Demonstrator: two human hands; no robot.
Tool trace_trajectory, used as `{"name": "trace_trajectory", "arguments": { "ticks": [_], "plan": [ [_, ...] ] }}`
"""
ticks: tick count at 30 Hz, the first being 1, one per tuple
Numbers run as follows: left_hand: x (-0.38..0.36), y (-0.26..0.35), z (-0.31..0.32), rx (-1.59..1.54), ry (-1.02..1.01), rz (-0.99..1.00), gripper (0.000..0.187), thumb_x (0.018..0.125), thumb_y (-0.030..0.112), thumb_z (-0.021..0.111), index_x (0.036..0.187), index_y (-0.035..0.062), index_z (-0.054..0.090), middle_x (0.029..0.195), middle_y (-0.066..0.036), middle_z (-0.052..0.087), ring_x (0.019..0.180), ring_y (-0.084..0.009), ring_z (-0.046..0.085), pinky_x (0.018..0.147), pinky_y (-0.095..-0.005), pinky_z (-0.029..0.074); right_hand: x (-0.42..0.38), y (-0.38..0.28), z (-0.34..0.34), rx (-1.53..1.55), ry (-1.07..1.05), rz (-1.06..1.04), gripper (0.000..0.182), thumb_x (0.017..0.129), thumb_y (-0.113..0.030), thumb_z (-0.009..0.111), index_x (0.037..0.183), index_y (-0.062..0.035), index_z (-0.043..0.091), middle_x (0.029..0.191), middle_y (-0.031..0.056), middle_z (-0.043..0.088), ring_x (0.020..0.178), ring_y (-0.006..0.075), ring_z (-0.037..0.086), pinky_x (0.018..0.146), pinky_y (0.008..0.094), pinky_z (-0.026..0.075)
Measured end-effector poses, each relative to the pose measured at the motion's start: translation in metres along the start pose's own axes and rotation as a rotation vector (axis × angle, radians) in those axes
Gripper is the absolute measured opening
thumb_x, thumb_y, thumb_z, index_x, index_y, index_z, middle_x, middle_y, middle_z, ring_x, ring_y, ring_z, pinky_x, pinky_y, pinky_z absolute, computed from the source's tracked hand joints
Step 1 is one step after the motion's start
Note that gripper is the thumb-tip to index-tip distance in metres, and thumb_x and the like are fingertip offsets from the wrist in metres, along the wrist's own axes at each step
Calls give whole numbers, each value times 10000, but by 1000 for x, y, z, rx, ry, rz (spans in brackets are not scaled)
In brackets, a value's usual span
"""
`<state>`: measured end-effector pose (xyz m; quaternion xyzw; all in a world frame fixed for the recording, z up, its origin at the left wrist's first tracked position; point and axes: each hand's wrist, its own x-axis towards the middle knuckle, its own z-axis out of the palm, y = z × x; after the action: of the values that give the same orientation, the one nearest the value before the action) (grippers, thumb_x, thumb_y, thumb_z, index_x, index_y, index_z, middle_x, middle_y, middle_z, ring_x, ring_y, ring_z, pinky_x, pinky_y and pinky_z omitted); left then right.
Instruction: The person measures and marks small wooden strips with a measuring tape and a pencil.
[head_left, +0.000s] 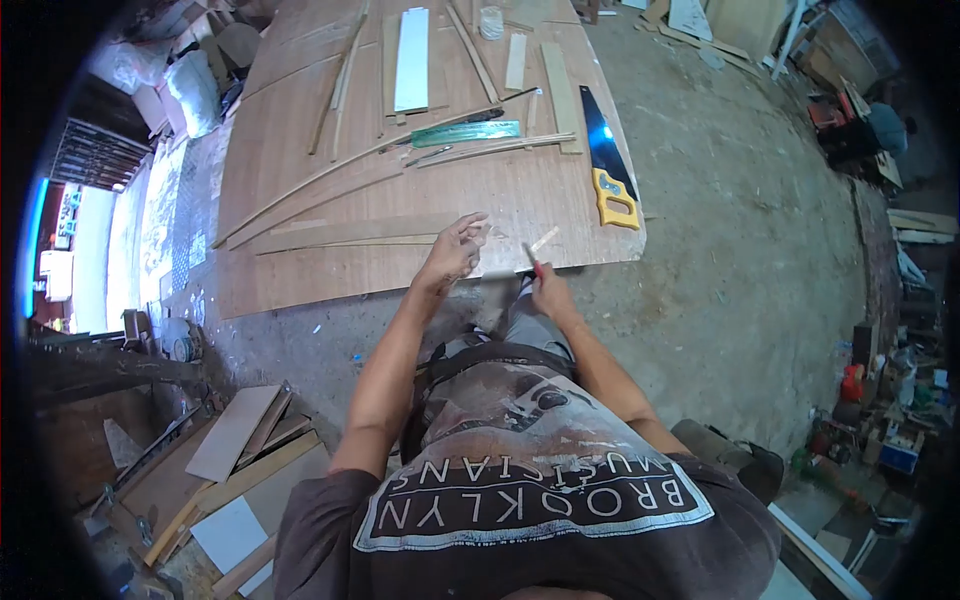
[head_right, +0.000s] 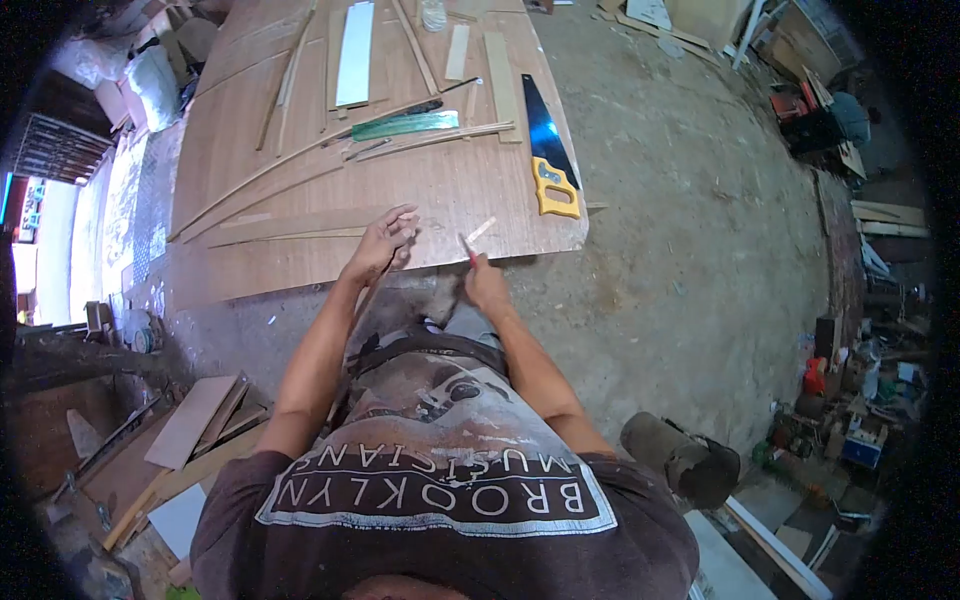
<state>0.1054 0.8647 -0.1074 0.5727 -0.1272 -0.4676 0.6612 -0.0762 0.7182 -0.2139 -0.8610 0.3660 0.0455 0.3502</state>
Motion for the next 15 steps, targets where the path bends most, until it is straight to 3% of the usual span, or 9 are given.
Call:
{"name": "trace_trajectory", "arguments": {
  "ticks": [1,5,9,12,15],
  "plan": [
    [-6,6,-3,8,-34,31,396,945,44,536,1335,63,471,872,-8,537,596,-71,498,432,-200,383,-1,-7,-10,89,85,-8,216,872,-188,535,1039,-51,525,813,306,628,800,501,608,700,562,473],
    [-29,42,4,-86,-28,74,345,951,57,530,1294,57,492,862,-9,527,625,-72,498,457,-196,403,18,-8,-34,177,156,-110,266,820,-229,622,967,-21,545,798,280,631,811,467,625,704,515,472],
    [-40,74,10,-120,-68,168,230,945,74,538,1174,62,524,882,-9,487,647,-69,491,451,-169,377,50,-11,-28,91,149,-14,286,777,-230,635,927,-4,546,794,265,632,809,452,627,729,494,484],
    [-48,100,17,-172,-63,207,171,950,86,539,1119,64,528,846,-6,503,619,-63,468,444,-162,357,75,-23,-30,119,82,-14,322,788,-215,609,1002,8,519,883,317,629,894,488,611,801,522,484],
    [-49,120,20,-187,-21,226,147,951,110,549,1091,69,530,808,6,509,576,-52,438,437,-159,334,101,-38,-28,178,84,-72,295,788,-193,597,987,13,527,880,293,636,887,479,610,801,522,478]
  ]
}}
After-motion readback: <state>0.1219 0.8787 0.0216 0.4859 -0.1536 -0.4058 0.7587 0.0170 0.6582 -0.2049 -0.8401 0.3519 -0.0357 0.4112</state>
